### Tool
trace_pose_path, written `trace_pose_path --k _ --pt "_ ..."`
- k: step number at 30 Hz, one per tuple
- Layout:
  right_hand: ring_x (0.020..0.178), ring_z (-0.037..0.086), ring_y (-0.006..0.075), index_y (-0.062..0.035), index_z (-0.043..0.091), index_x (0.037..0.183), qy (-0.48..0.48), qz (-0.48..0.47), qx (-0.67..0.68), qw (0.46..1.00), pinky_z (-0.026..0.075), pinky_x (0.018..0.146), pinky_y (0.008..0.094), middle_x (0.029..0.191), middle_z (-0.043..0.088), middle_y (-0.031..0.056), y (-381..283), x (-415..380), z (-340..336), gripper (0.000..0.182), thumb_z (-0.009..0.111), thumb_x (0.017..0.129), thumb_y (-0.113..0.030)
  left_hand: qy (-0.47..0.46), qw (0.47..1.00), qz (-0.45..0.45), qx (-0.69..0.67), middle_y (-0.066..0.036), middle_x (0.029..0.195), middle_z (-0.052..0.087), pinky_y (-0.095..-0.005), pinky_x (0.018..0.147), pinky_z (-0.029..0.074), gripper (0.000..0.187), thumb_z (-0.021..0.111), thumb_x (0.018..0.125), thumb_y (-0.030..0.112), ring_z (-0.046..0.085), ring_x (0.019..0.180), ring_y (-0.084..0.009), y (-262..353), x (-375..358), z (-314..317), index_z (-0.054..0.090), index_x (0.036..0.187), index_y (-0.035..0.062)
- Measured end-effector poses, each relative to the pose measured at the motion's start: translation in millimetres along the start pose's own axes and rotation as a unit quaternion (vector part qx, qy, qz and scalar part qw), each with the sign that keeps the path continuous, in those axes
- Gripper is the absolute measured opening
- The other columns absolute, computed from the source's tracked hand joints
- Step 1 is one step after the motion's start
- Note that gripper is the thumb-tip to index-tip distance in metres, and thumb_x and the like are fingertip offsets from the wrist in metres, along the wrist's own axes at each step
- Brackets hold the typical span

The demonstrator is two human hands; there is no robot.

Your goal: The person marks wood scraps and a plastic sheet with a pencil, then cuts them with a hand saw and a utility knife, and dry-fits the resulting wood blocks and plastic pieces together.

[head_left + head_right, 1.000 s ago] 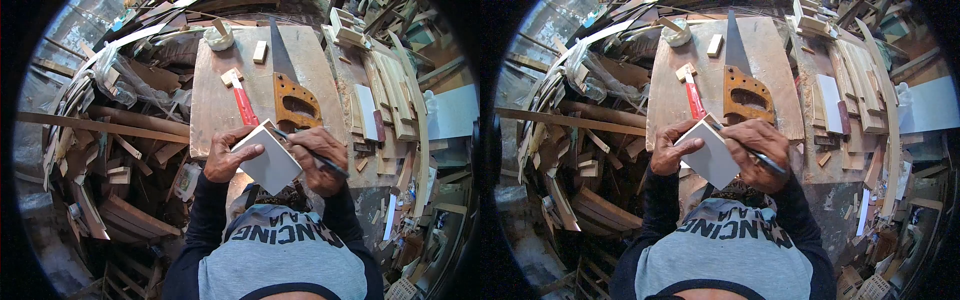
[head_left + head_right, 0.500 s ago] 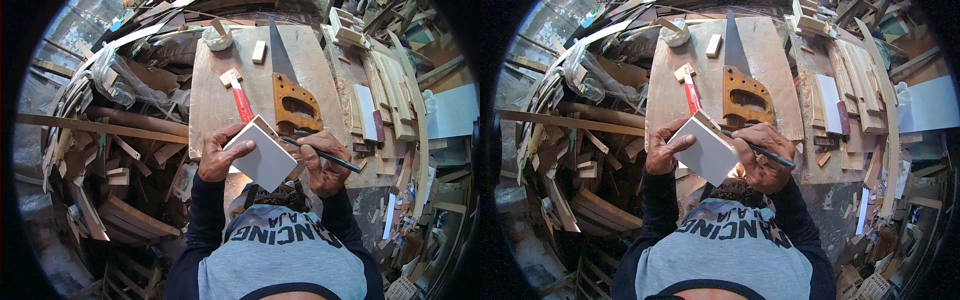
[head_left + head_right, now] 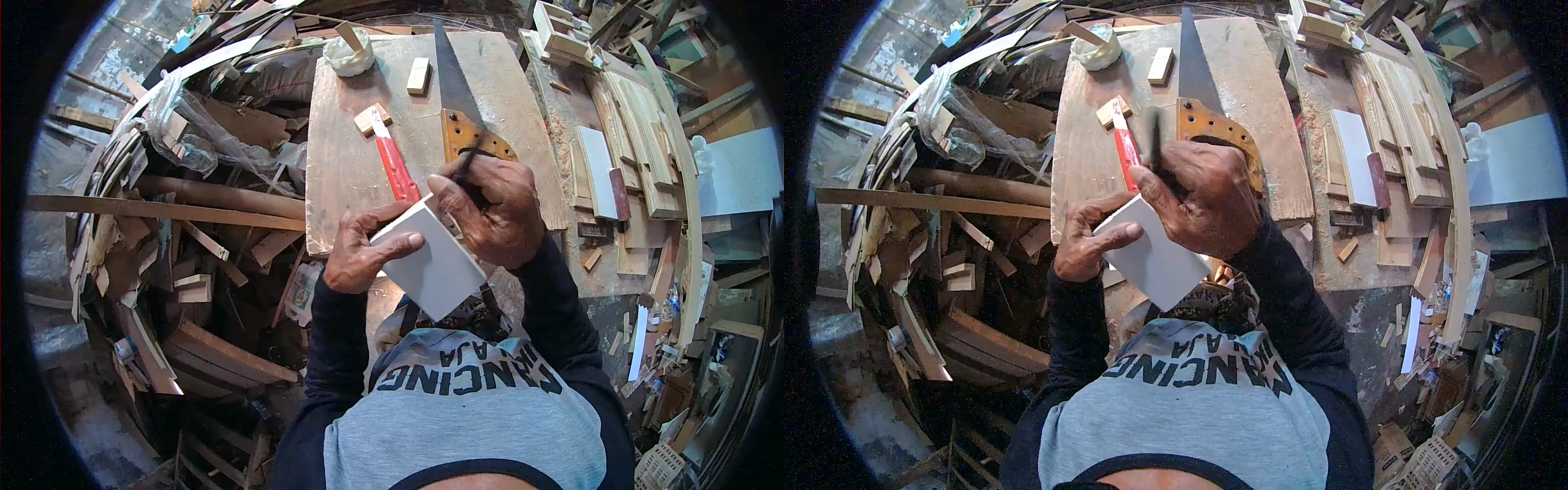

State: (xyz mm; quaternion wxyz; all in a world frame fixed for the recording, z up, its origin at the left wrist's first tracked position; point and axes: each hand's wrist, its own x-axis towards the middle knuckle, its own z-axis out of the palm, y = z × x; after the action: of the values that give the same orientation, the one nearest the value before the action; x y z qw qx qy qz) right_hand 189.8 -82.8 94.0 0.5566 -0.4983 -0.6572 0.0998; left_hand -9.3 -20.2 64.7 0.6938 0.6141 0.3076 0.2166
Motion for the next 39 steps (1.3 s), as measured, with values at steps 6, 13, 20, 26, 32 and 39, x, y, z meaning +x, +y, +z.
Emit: trace_pose_path --k 6,13,20,26,32,39 --pt "0.07 0.069 0.0239 0.0033 0.068 0.091 0.069 -0.084 0.011 0.994 0.054 0.062 0.0347 0.081 0.069 0.0143 -1 -6 -4 0.011 0.071 0.08 0.0 0.008 1.0 0.02 0.009 -0.014 0.097 0.07 -0.0312 0.078 0.054 0.048 0.079 0.079 0.024 0.067 0.086 -0.0181 -3 0 1 0.067 0.114 -0.006" --pt "0.072 0.068 0.0267 0.003 0.068 0.092 0.025 -0.035 -0.007 0.999 0.054 0.067 0.0354 0.078 0.068 0.0148 -8 -38 -17 0.014 0.067 0.078 0.001 0.053 0.997 0.027 -0.047 -0.014 0.097 0.07 -0.0314 0.078 0.054 0.048 0.078 0.08 0.023 0.068 0.085 -0.0191 -9 6 -2 0.066 0.116 -0.0059" --pt "0.09 0.065 0.03 0.0012 0.069 0.106 0.043 0.069 -0.025 0.996 0.052 0.079 0.0365 0.097 0.066 0.0177 -6 -68 -37 0.024 0.067 0.087 -0.013 0.072 0.994 0.034 -0.071 -0.014 0.103 0.07 -0.031 0.082 0.054 0.048 0.077 0.082 0.02 0.068 0.091 -0.0194 -9 8 -2 0.063 0.12 -0.006" --pt "0.105 0.058 0.0356 -0.0033 0.06 0.126 0.016 0.016 -0.177 0.984 0.049 0.089 0.0452 0.114 0.059 0.0201 -26 -66 -19 0.06 0.079 0.076 -0.031 0.075 0.979 0.065 -0.18 -0.011 0.108 0.067 -0.0276 0.086 0.051 0.041 0.072 0.087 0.015 0.065 0.096 -0.0154 -10 20 25 0.059 0.121 -0.0053" --pt "0.113 0.054 0.0379 -0.0035 0.054 0.134 0.021 0.031 -0.249 0.968 0.045 0.097 0.049 0.124 0.056 0.0214 -15 -78 -13 0.076 0.082 0.072 -0.037 0.067 0.983 0.069 -0.155 -0.01 0.107 0.067 -0.0272 0.084 0.052 0.037 0.067 0.091 0.015 0.065 0.094 -0.0142 -8 29 34 0.059 0.12 -0.0051" --pt "0.113 0.056 0.0359 0.0029 0.054 0.131 0.111 0.042 -0.287 0.951 0.043 0.096 0.0476 0.124 0.057 0.0237 0 -93 -48 0.076 0.069 0.081 -0.052 0.055 0.95 0.018 -0.307 -0.015 0.113 0.065 -0.0345 0.081 0.057 0.048 0.046 0.103 0.036 0.066 0.098 -0.0204 -12 38 32 0.054 0.125 -0.006"
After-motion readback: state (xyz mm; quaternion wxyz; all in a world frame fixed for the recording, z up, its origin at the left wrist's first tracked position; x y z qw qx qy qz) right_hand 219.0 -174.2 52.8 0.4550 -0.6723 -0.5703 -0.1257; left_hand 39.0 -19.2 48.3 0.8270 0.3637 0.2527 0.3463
